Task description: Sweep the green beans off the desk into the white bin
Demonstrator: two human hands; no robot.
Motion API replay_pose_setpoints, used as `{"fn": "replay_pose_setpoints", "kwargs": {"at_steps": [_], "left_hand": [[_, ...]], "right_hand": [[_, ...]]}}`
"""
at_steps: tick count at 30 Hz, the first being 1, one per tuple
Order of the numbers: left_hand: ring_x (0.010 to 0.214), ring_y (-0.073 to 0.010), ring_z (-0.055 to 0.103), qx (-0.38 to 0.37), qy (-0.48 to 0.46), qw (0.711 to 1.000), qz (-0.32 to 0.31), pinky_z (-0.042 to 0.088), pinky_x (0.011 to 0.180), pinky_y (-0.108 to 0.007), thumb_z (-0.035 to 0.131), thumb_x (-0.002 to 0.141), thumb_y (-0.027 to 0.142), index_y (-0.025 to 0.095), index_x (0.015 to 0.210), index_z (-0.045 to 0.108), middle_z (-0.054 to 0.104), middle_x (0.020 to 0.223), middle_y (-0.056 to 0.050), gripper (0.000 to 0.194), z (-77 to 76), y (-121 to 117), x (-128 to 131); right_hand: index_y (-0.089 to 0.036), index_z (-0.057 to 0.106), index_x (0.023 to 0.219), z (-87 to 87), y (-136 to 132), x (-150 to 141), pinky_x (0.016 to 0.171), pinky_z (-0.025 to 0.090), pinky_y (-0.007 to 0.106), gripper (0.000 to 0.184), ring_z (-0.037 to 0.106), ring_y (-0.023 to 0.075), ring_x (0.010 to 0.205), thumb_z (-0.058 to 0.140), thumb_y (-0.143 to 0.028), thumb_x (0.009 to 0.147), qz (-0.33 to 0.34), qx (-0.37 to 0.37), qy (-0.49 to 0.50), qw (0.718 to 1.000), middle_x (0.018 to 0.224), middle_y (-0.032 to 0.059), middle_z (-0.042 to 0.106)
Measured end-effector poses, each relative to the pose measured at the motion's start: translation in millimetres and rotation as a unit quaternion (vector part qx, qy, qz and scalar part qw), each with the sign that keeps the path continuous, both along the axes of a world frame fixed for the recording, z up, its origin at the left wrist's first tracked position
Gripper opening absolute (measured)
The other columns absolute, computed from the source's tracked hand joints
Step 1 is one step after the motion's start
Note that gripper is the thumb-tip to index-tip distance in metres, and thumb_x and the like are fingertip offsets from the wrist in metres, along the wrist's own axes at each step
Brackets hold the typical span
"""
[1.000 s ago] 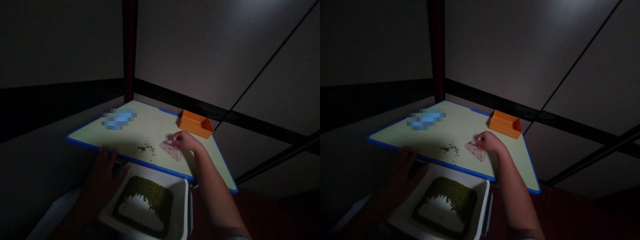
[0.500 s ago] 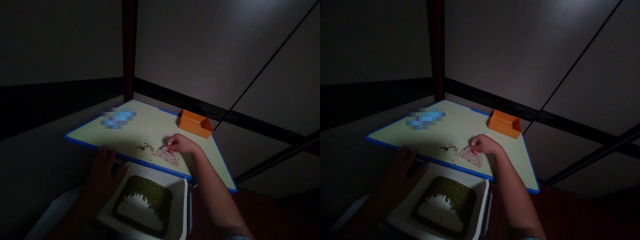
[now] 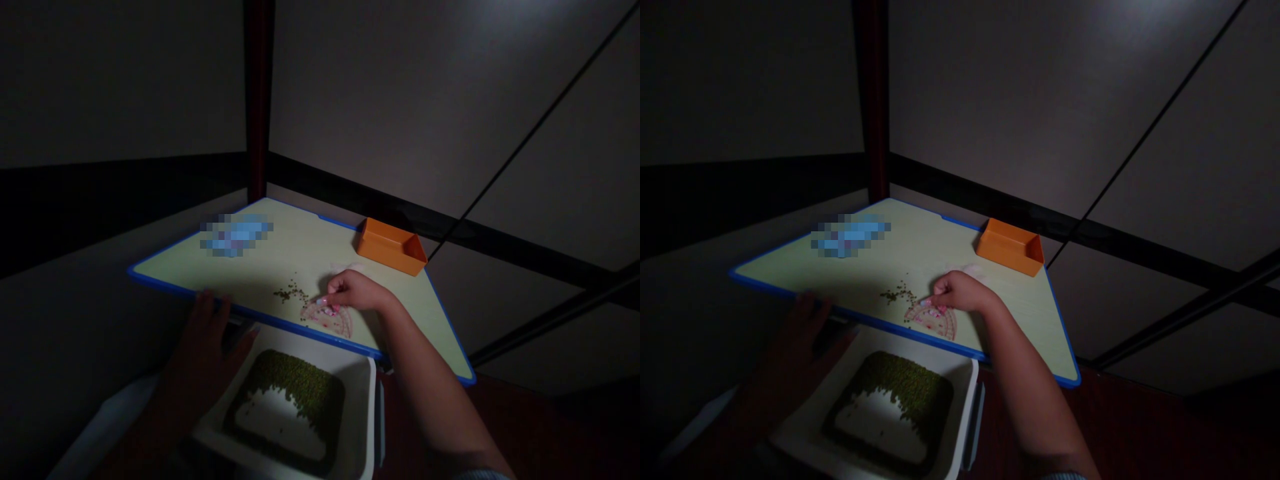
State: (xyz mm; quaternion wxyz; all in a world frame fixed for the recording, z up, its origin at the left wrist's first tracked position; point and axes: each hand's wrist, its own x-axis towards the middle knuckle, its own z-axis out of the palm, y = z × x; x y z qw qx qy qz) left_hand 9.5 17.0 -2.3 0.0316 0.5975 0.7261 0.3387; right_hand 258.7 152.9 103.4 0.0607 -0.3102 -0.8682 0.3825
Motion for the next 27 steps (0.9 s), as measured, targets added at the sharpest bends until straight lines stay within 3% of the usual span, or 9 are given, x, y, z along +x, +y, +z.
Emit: {"fn": "replay_pose_setpoints", "kwargs": {"at_steps": [10,19,27], "left_hand": [[0.144,-0.0335,0.013,-0.023,-0.005,1.000,0.007,0.019,0.115,-0.053,0.029,0.074,0.069,-0.002,0.133,0.040,0.021,0.153,-0.026,0.093,4.6,-2,-1],[0.144,-0.0329,0.012,-0.008,-0.002,1.000,0.006,0.021,0.114,-0.053,0.033,0.075,0.065,-0.001,0.132,0.041,0.020,0.153,-0.026,0.087,0.5,0,-2],[0.144,-0.0343,0.015,0.003,0.006,1.000,0.000,0.023,0.114,-0.055,0.038,0.076,0.061,0.002,0.132,0.040,0.022,0.152,-0.025,0.081,2.8,-1,-1]], "right_hand": [[-0.015,0.055,0.056,-1.9,-2,-6,0.054,0.029,0.023,0.029,0.039,0.0062,0.049,0.061,-0.031,0.080,-0.020,0.019,0.002,1.000,0.052,-0.0040,0.053],[-0.014,0.057,0.056,7.1,0,5,0.052,0.027,0.022,0.026,0.036,0.0058,0.047,0.059,-0.028,0.078,-0.032,0.023,-0.025,0.999,0.049,-0.0046,0.052],[-0.015,0.055,0.054,1.8,12,13,0.050,0.026,0.022,0.028,0.036,0.0064,0.046,0.061,-0.032,0.076,-0.078,0.077,-0.029,0.994,0.046,-0.0059,0.045]]}}
